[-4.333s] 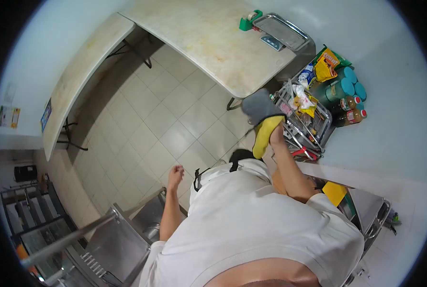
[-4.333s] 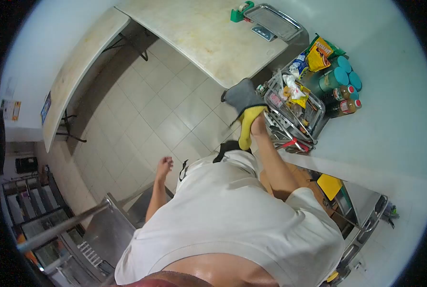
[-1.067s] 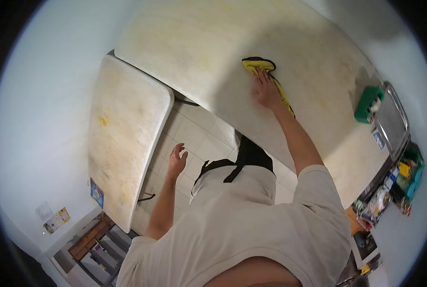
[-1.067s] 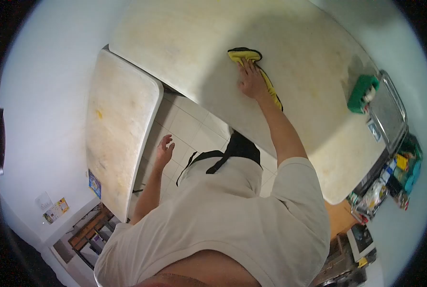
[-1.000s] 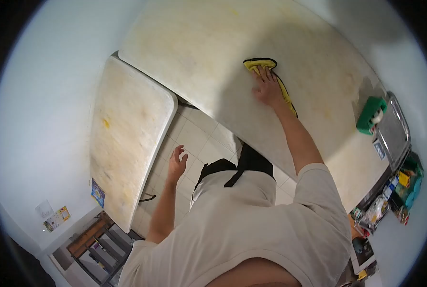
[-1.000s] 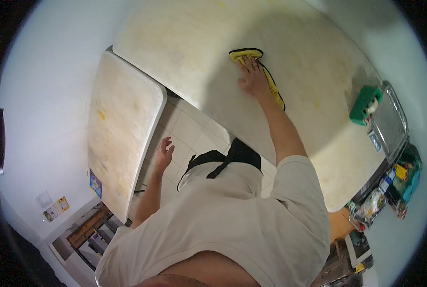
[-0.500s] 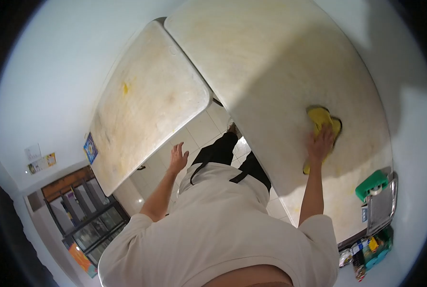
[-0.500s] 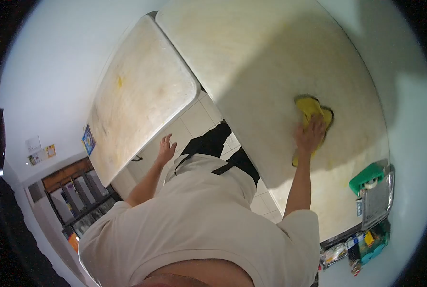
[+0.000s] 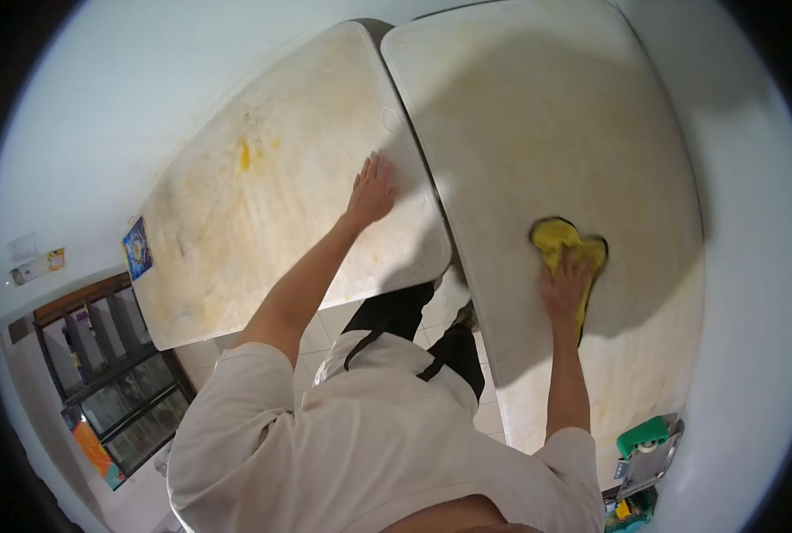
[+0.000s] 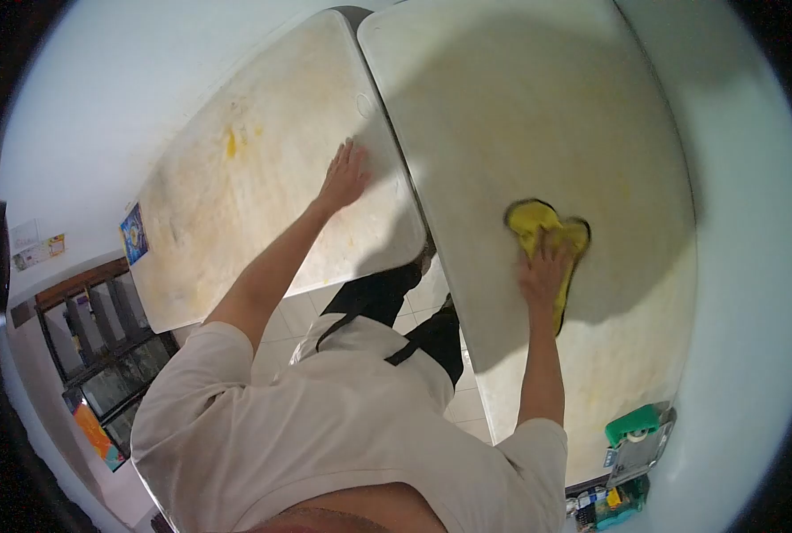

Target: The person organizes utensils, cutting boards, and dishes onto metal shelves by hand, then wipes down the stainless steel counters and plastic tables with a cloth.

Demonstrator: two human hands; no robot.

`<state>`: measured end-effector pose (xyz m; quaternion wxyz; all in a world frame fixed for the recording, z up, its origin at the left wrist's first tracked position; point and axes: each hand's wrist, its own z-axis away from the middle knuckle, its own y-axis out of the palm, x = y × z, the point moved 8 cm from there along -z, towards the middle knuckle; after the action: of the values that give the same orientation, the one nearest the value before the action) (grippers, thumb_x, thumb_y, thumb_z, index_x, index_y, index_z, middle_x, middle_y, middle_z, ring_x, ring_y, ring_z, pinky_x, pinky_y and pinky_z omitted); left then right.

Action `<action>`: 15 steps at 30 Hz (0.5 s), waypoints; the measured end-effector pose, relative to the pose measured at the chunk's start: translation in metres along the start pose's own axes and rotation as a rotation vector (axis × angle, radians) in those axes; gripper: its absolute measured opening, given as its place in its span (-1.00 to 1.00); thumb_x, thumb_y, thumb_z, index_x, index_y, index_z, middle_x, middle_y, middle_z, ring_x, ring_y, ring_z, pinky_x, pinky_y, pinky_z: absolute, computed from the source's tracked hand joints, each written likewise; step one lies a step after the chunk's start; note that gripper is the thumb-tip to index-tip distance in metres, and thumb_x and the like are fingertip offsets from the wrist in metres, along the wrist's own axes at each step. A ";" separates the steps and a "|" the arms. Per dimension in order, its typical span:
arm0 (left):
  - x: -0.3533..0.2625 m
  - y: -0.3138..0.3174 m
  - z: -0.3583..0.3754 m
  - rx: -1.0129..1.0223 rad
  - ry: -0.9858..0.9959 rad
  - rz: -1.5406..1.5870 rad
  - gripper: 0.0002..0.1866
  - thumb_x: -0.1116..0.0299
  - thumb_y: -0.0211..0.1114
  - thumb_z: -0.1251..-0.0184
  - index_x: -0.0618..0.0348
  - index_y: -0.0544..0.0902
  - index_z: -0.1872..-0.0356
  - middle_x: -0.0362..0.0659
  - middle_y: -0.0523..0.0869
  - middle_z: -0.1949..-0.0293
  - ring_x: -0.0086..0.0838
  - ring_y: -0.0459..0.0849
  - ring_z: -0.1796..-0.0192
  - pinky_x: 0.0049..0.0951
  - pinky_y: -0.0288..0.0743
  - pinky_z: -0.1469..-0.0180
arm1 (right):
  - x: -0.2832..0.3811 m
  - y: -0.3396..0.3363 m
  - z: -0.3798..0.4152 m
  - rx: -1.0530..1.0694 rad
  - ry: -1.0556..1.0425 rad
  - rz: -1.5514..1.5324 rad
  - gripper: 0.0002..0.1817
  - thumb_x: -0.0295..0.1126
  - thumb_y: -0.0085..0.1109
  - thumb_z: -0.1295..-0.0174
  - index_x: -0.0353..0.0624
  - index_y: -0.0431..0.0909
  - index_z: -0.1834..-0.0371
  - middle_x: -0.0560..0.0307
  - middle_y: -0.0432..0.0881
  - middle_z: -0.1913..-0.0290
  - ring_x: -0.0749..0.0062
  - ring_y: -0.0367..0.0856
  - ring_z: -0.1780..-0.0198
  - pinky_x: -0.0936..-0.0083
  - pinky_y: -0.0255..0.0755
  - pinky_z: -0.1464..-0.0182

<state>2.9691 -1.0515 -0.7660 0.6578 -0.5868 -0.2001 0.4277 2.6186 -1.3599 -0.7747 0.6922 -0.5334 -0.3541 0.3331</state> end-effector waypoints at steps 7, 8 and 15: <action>0.069 -0.014 -0.087 -0.038 -0.227 -0.012 -0.19 -0.06 0.07 -0.47 0.38 0.15 -0.50 0.32 0.00 -0.56 0.18 -0.01 -0.60 0.09 0.01 -0.55 | 0.187 -0.006 -0.237 -0.162 -0.370 -0.036 -0.33 -0.04 -0.04 -0.42 0.04 0.21 -0.57 0.03 0.10 -0.61 -0.36 -0.09 -0.59 -0.25 -0.20 -0.56; 0.064 -0.024 -0.084 0.001 -0.204 -0.017 -0.14 -0.09 0.07 -0.47 0.44 0.10 -0.51 0.35 0.01 -0.55 0.21 0.00 -0.59 0.09 0.02 -0.54 | 0.208 -0.015 -0.265 -0.162 -0.377 -0.023 -0.33 -0.03 -0.03 -0.41 0.05 0.21 -0.57 0.03 0.11 -0.61 -0.35 -0.08 -0.59 -0.24 -0.20 -0.56; 0.053 -0.032 -0.083 0.058 -0.163 0.002 -0.03 -0.14 0.16 -0.38 0.53 0.09 -0.49 0.47 0.02 -0.51 0.30 0.04 -0.56 0.08 -0.03 -0.56 | 0.347 -0.036 -0.415 -0.250 -0.518 0.022 -0.33 0.03 -0.05 -0.38 0.27 0.19 -0.58 0.17 0.10 -0.63 -0.18 -0.02 -0.61 -0.14 -0.20 -0.59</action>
<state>3.0725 -1.0578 -0.7681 0.6556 -0.5308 -0.2398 0.4806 3.1550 -1.2846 -0.7679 0.5039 -0.5156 -0.5517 0.4194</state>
